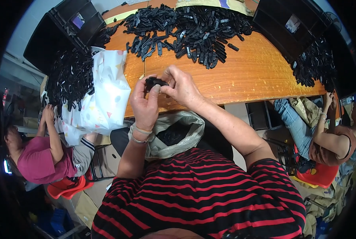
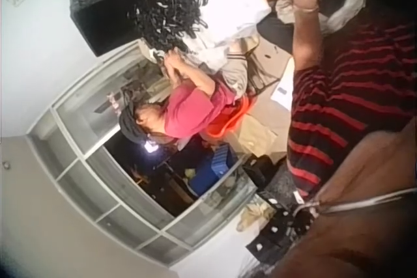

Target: Inspecting and sorting small black plastic manufacturing components at a workbench.

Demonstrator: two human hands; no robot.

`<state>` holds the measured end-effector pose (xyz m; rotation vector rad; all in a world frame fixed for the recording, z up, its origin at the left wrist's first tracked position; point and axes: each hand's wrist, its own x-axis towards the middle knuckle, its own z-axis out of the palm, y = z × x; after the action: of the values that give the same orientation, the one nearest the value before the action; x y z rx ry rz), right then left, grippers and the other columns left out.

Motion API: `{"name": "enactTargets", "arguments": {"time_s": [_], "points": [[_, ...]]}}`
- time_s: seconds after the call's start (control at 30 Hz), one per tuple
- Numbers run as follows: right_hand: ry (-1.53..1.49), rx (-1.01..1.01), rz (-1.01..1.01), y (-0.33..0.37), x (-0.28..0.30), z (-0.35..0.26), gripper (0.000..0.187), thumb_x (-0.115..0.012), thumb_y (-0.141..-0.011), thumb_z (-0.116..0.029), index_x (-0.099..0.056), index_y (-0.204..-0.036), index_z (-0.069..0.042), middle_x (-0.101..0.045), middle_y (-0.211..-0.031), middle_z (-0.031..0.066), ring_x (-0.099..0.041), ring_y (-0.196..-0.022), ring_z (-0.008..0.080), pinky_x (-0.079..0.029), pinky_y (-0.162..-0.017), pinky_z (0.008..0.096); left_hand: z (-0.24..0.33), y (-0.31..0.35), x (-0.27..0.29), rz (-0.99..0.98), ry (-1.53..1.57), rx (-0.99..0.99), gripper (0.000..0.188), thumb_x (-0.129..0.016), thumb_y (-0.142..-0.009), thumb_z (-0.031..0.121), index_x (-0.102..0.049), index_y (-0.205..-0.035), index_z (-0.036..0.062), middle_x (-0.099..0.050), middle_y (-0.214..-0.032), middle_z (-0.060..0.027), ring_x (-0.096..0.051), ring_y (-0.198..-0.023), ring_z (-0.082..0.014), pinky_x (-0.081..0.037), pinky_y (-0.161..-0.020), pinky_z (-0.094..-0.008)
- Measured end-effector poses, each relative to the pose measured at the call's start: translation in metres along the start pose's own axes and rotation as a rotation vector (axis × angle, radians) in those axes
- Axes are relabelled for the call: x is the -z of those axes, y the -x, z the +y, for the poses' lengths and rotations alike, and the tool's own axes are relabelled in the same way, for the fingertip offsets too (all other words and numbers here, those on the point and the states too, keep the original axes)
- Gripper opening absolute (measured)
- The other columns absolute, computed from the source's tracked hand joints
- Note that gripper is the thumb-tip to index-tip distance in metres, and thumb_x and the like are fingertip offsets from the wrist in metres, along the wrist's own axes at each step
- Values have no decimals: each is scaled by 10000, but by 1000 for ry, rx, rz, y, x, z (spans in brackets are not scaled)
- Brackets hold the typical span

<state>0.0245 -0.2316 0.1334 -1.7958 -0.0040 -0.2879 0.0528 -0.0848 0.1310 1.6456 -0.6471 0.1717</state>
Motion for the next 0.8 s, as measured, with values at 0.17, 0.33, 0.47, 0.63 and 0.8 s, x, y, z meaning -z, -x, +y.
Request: {"name": "enactTargets", "arguments": {"time_s": [0.17, 0.33, 0.47, 0.63, 0.8], "points": [[78, 71, 34, -5, -4, 14, 331, -774, -741, -55, -516, -940, 7, -624, -764, 70, -584, -637, 89, -486, -569, 264, 0, -1, -3, -1, 285, 126, 234, -611, -903, 66, -563, -1118, -14, -650, -952, -69, -637, -863, -134, -519, -791, -264], [-23, 61, 73, -6, -11, 23, 358, -780, -734, -63, -531, -980, 11, -617, -757, 69, -581, -643, 95, -483, -578, 256, -12, -1, -1, -32, 352, 186, 218, -601, -912, 61, -558, -1111, -14, -643, -942, -50, -630, -834, -110, -518, -739, -234], [95, -15, -106, -1, -9, 21, 348, -791, -737, -125, -571, -971, 7, -611, -752, 67, -577, -666, 115, -482, -592, 273, -26, 7, 3, -68, 348, 219, 147, -582, -919, 54, -575, -1050, -13, -634, -901, -34, -588, -742, -62, -472, -617, -192], [-18, -204, -761, -8, 16, 42, 291, -763, -783, -136, -612, -1004, -20, -633, -864, 48, -585, -813, 101, -488, -694, 280, -26, 35, 19, -325, -33, 289, 148, -602, -895, 86, -600, -1000, -18, -615, -798, -41, -563, -698, -78, -461, -627, -221], [673, 36, -263, -64, 52, 68, 215, -734, -773, -128, -673, -960, -40, -662, -930, 122, -647, -799, 248, -516, -722, 340, -36, 52, 26, -427, -259, 27, 180, -645, -852, 86, -616, -981, -35, -587, -727, -53, -529, -636, -81, -444, -594, -230]]}}
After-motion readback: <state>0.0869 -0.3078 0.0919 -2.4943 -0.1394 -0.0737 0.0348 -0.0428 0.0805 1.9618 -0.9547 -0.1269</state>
